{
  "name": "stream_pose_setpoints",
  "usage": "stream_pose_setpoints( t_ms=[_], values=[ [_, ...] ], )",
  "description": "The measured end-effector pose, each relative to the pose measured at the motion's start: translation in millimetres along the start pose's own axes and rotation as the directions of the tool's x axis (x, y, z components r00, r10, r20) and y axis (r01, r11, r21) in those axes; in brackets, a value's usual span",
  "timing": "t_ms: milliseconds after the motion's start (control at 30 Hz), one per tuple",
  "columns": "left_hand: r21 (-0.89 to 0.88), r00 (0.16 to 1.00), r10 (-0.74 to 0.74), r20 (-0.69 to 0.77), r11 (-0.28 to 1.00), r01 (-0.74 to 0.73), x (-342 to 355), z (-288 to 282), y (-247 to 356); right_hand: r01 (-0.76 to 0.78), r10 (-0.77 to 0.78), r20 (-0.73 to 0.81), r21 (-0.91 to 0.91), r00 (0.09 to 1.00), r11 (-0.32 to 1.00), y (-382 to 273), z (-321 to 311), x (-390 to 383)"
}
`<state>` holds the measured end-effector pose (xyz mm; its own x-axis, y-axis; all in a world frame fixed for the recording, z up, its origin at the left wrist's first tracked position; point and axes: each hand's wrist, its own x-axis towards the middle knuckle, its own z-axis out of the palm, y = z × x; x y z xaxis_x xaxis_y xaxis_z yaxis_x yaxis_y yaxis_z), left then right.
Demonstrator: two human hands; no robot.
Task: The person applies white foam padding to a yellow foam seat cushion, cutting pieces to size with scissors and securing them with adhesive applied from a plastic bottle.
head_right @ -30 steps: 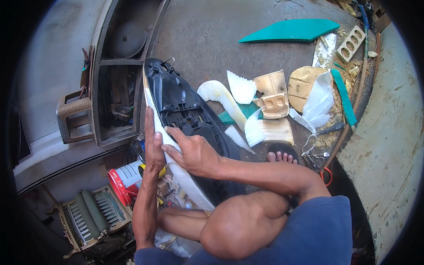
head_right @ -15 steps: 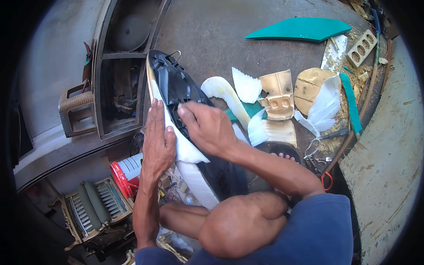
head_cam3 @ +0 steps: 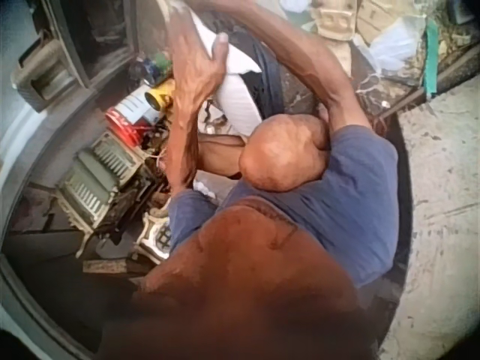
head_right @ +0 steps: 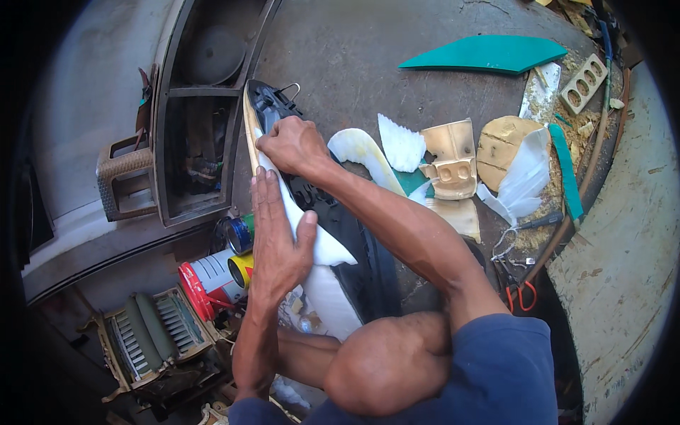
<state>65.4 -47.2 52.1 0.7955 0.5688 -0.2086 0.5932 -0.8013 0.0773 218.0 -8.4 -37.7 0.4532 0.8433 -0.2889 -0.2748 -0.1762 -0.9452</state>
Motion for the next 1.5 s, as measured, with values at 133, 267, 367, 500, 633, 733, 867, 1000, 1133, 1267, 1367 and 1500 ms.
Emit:
stream_pose_setpoints(
  t_ms=[133,267,367,500,633,733,867,1000,1133,1267,1367,1500],
  values=[
    [0.031,1.0,-0.017,-0.006,0.999,0.017,2,2,8,-0.026,0.026,0.002,-0.049,1.0,0.998,0,-6,0],
    [0.083,0.998,-0.059,-0.015,0.995,0.06,11,5,13,0.054,-0.06,-0.041,-0.139,0.997,0.989,2,-13,2],
    [0.094,0.997,-0.073,-0.017,0.993,0.074,11,7,18,0.023,-0.028,-0.025,-0.165,0.999,0.986,-4,-18,-2],
    [0.073,0.996,-0.079,-0.039,0.994,0.081,4,5,21,0.012,-0.013,-0.005,-0.225,1.0,0.974,-15,-22,-7],
    [0.018,0.997,0.023,-0.08,1.0,-0.022,-26,12,37,0.055,-0.072,-0.049,-0.296,0.996,0.954,-11,-24,-14],
    [-0.022,0.989,0.053,-0.139,0.998,-0.056,-46,20,53,0.063,-0.092,-0.063,-0.36,0.994,0.931,-15,-28,-20],
    [-0.017,0.969,0.039,-0.242,0.999,-0.045,-40,30,56,0.106,-0.237,-0.105,-0.675,0.966,0.73,-36,-25,-28],
    [-0.085,0.953,0.052,-0.298,0.993,-0.08,-34,41,71,0.239,-0.41,-0.088,-0.695,0.908,0.678,-47,-15,-33],
    [-0.057,0.974,0.098,-0.206,0.992,-0.112,-27,47,88,0.341,-0.317,0.199,-0.799,0.927,0.496,-41,-10,-31],
    [-0.184,0.942,0.142,-0.303,0.961,-0.204,-46,65,91,0.344,-0.21,0.286,-0.877,0.935,0.336,-26,-40,-21],
    [-0.2,0.949,0.185,-0.256,0.95,-0.239,-58,65,96,0.321,-0.272,0.227,-0.866,0.935,0.384,-14,-59,-17],
    [-0.225,0.948,0.182,-0.26,0.944,-0.242,-60,61,87,0.357,-0.403,0.152,-0.789,0.902,0.5,-8,-54,-18]
  ],
)
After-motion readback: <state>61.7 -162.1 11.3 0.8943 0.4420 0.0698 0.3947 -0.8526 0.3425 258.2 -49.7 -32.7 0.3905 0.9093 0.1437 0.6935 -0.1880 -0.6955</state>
